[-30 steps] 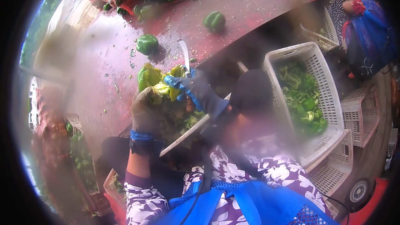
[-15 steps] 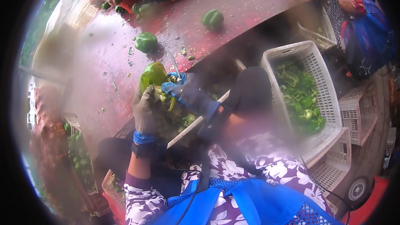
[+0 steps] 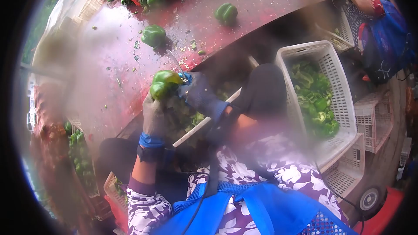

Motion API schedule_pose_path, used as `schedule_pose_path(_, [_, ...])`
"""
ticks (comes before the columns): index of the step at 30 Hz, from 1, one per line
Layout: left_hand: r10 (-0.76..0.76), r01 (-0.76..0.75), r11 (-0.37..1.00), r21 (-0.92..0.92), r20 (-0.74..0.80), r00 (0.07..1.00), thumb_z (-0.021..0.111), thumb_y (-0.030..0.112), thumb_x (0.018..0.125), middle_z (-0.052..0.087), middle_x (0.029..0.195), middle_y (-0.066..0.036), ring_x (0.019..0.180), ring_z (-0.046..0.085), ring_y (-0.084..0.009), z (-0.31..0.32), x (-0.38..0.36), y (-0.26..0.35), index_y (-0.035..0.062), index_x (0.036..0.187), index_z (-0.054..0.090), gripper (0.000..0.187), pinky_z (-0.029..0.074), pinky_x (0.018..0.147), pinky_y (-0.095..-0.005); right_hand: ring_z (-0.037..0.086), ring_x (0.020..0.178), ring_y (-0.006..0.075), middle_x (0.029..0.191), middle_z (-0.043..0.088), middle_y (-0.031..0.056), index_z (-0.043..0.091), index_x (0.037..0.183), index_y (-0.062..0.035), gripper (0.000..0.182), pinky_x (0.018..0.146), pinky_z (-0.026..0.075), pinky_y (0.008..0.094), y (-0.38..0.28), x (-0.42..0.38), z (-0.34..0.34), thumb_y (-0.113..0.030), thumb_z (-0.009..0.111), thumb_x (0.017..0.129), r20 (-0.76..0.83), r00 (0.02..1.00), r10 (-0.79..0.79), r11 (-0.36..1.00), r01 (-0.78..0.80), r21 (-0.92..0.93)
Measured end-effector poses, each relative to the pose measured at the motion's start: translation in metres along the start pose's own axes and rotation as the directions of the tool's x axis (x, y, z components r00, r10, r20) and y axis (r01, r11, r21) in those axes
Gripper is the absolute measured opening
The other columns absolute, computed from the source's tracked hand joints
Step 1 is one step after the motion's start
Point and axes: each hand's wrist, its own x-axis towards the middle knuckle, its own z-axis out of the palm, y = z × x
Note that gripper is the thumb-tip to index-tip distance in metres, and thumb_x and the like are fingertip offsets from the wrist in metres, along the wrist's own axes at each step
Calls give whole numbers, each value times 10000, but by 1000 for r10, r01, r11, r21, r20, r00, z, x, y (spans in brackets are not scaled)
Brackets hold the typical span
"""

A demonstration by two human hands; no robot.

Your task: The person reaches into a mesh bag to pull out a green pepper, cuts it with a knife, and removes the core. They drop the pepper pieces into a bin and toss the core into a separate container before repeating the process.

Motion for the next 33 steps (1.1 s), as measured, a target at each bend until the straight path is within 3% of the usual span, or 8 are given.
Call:
schedule_pose_path(4, [-1,-16,994,110,154,988,657,198,973,661,1215,-67,1024,644,-145,8,-7,15,35,1392,570,458,535,863,-286,630,607,94,758,690,38,727,1043,2,161,521,526,279,5,-1,-4,-107,665,942,13,999,39,999,-39,-26])
schedule_pose_path(10, [74,-112,756,645,86,994,745,145,860,698,1222,-187,1105,688,-233,-1,-16,22,68,1570,361,811,530,945,-332,654,556,140,752,696,75,719,1011,-4,135,460,542,318,18,4,-18,-80,633,939,129,989,78,997,-80,8])
schedule_pose_path(13, [119,-179,734,655,136,984,730,137,840,703,1202,-194,1059,702,-233,0,-22,27,79,1581,351,835,539,924,-339,653,552,145,770,705,71,718,1038,-6,147,449,544,325,52,19,-25,-71,636,935,230,931,-282,949,306,-74])
schedule_pose_path(15, [98,-104,752,650,45,994,710,129,853,705,1191,-189,1037,706,-232,10,-28,36,72,1565,375,788,545,906,-346,657,575,140,797,714,63,718,1067,-6,165,469,550,320,54,16,-26,-72,639,939,212,928,-306,943,326,-64])
schedule_pose_path(17, [145,-87,758,647,-37,989,694,131,879,708,1176,-175,1016,704,-223,6,-26,30,62,1533,415,714,547,891,-344,665,618,127,836,726,52,717,1099,-4,185,511,561,308,5,-5,-6,-76,639,948,92,996,11,999,-16,48])
schedule_pose_path(20, [273,-165,803,573,-107,956,676,148,932,710,1154,-136,996,690,-195,-15,-7,-18,45,1457,498,563,543,882,-328,666,733,86,885,730,28,714,1140,-7,200,621,567,275,43,10,4,-64,634,966,-41,966,-256,962,259,83])
schedule_pose_path(25, [184,-160,977,141,-172,968,674,184,979,700,1162,-83,1007,657,-152,-10,-3,-29,23,1366,576,430,528,898,-300,649,831,61,917,723,9,712,1139,-9,191,716,546,255,24,0,22,-32,617,976,-120,964,-236,960,250,126])
schedule_pose_path(33, [220,-198,884,423,-2,975,660,49,925,687,1231,-124,1052,661,-146,-5,-4,3,3,1477,482,582,536,921,-296,630,776,74,917,708,26,697,1134,-7,187,668,544,264,32,10,-14,-38,610,971,56,986,155,948,-164,271])
